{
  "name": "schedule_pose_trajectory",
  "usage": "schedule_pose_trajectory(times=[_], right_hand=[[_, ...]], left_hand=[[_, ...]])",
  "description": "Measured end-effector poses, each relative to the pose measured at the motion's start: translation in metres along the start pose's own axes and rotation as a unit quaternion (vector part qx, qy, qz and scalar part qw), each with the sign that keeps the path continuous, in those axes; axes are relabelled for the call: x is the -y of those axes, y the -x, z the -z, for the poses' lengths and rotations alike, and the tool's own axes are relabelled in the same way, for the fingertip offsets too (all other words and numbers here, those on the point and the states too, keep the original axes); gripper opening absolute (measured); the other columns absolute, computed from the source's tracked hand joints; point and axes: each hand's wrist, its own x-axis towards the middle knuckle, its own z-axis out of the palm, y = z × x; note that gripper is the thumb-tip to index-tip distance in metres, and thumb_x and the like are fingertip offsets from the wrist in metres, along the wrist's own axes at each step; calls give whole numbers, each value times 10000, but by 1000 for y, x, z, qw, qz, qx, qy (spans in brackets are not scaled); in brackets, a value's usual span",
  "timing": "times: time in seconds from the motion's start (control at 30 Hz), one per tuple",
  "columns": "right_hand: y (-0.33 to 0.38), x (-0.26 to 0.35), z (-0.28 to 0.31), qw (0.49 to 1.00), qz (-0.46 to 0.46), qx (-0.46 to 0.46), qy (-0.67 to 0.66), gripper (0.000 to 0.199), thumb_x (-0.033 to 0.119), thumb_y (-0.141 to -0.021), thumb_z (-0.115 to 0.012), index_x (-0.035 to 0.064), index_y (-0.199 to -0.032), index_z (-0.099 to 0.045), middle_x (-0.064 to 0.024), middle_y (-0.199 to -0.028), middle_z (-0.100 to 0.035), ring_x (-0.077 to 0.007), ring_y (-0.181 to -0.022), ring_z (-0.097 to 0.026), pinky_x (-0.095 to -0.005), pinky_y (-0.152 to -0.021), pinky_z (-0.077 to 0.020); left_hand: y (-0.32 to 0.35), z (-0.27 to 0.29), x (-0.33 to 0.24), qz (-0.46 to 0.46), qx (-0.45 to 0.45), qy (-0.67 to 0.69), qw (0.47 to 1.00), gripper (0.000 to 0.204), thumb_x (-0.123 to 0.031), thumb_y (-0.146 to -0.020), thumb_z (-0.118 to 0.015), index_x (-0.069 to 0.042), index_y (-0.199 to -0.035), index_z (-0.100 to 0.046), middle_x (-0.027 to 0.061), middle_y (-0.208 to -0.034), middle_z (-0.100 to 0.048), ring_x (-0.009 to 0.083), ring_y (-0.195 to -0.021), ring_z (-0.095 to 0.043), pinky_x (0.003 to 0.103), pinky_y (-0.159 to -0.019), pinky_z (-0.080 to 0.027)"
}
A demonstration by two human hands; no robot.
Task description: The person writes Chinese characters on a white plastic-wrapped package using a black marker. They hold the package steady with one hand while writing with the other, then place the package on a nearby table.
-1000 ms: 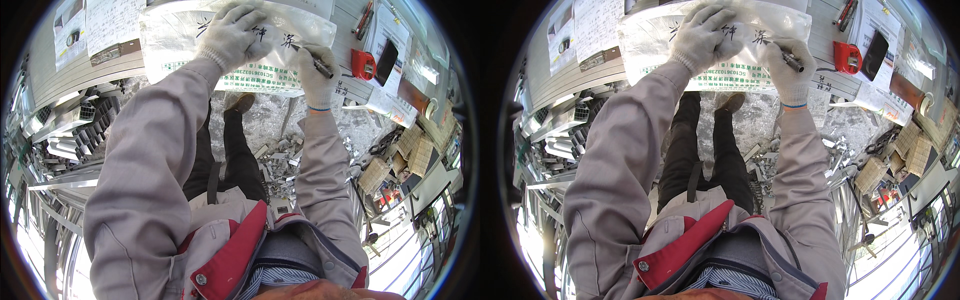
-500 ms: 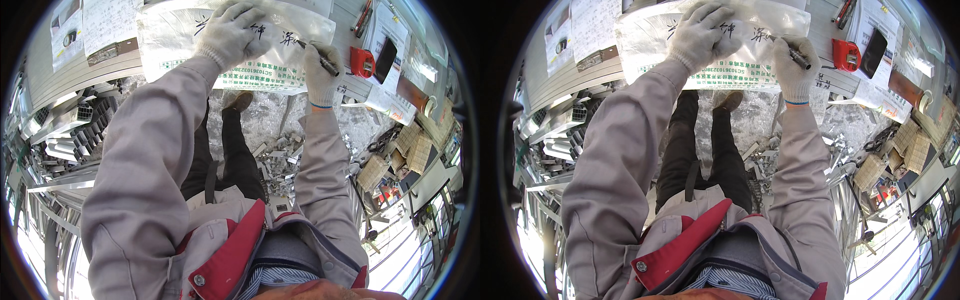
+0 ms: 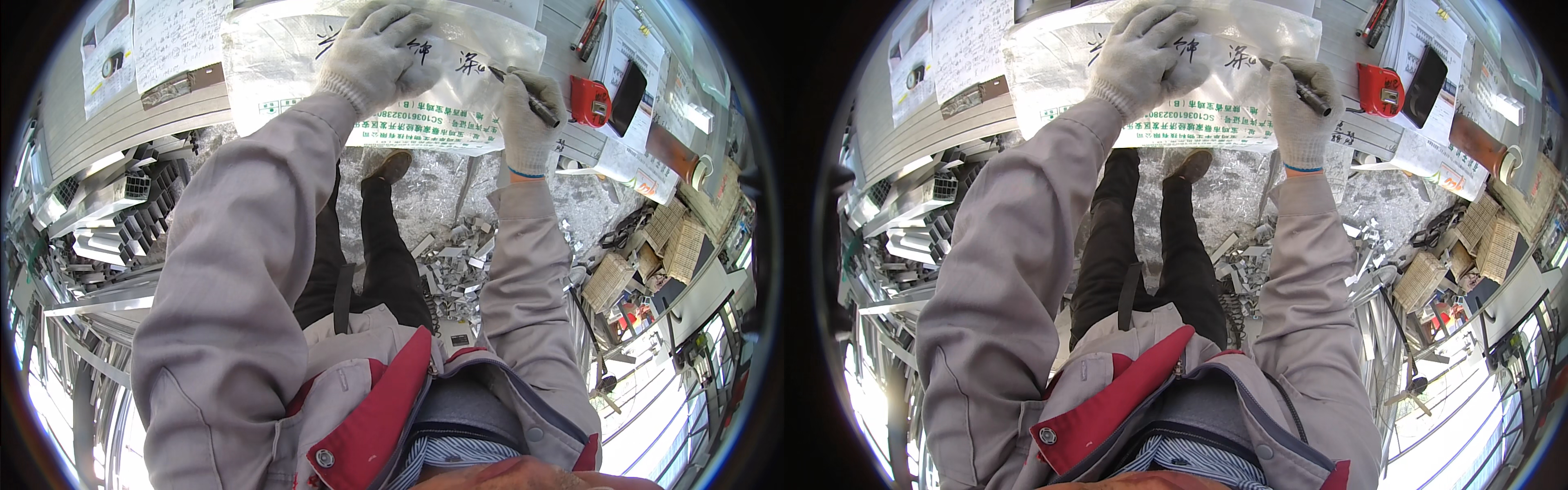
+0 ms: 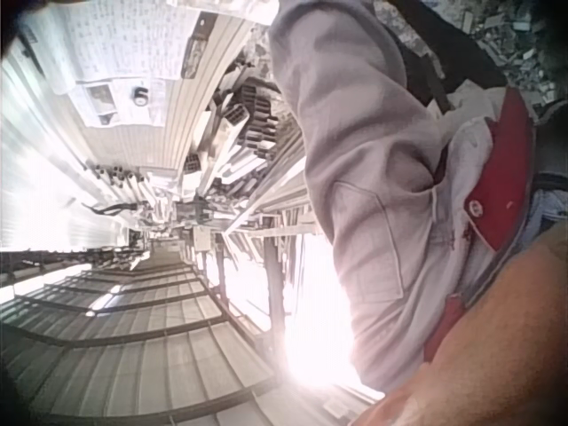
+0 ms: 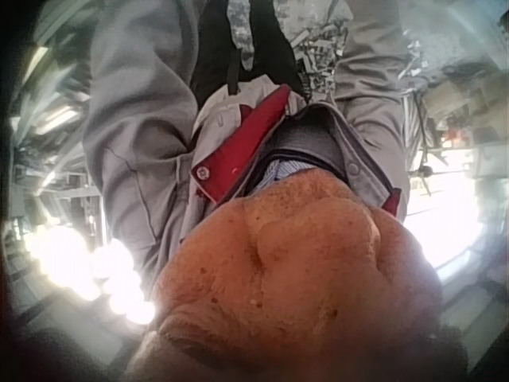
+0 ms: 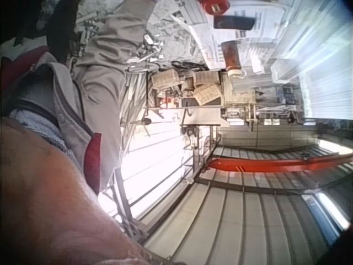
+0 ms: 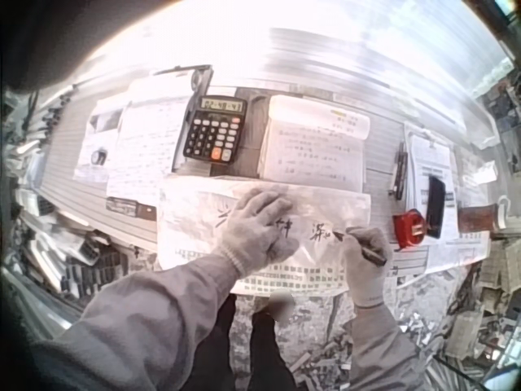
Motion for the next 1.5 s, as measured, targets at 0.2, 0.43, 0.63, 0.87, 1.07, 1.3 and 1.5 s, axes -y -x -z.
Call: schedule_pose_trajectory(times=[0.2, 0.43, 0.63, 0.87, 1.07, 1.3, 1.5], right_hand=[[0, -7, 0, 1000, 9, -13, 22, 33, 1, -955, -771, 2, -986, -760, -43, -946, -770, -76, -833, -681, -246, -761, -566], [2, -5, 3, 999, -38, 25, 5, 22, 10, -973, -764, 3, -992, -756, -41, -948, -762, -70, -815, -673, -238, -726, -557], [-1, 4, 3, 999, -47, -10, -18, 73, 56, -999, -788, 3, -1037, -756, -20, -939, -756, -52, -764, -652, -230, -667, -541], [1, 0, 6, 999, -45, 23, 1, 53, 47, -988, -788, 1, -1012, -775, -2, -857, -750, -41, -762, -640, -224, -681, -529], [3, 5, 10, 999, -22, 23, 4, 45, 37, -972, -794, 5, -1002, -789, -12, -870, -765, -32, -762, -632, -223, -690, -524], [1, 3, 14, 999, 13, 1, 32, 62, 41, -960, -807, -1, -1002, -789, -15, -876, -764, -41, -722, -631, -226, -662, -523], [3, 0, 10, 1000, -13, -10, -6, 46, 21, -964, -799, -3, -1001, -787, -18, -875, -764, -46, -701, -633, -223, -636, -515]], left_hand=[[0, 0, 0, -1, -2, 2, 1000, 276, -349, -763, -883, -120, -686, -752, 127, -1276, -760, 377, -1297, -643, 555, -1152, -497], [0, 0, -1, 3, 3, 3, 1000, 272, -343, -774, -873, -116, -688, -752, 132, -1273, -758, 383, -1288, -643, 558, -1150, -498], [-1, 0, -1, 1, 7, -4, 1000, 271, -343, -783, -867, -97, -726, -769, 145, -1288, -748, 394, -1294, -633, 570, -1147, -496], [-1, 1, -1, 4, 14, 5, 1000, 295, -350, -778, -865, -67, -750, -786, 152, -1295, -746, 401, -1305, -629, 578, -1146, -494], [-3, 3, -2, -2, 29, -11, 1000, 319, -369, -776, -864, -64, -727, -783, 158, -1298, -752, 405, -1319, -633, 585, -1150, -494], [-1, 2, -1, -3, 34, -25, 999, 339, -396, -793, -869, -69, -756, -792, 160, -1296, -754, 407, -1310, -638, 596, -1154, -491], [-1, 1, -1, -10, 25, -23, 999, 340, -391, -781, -881, -66, -752, -783, 168, -1282, -757, 407, -1285, -649, 595, -1142, -500]])
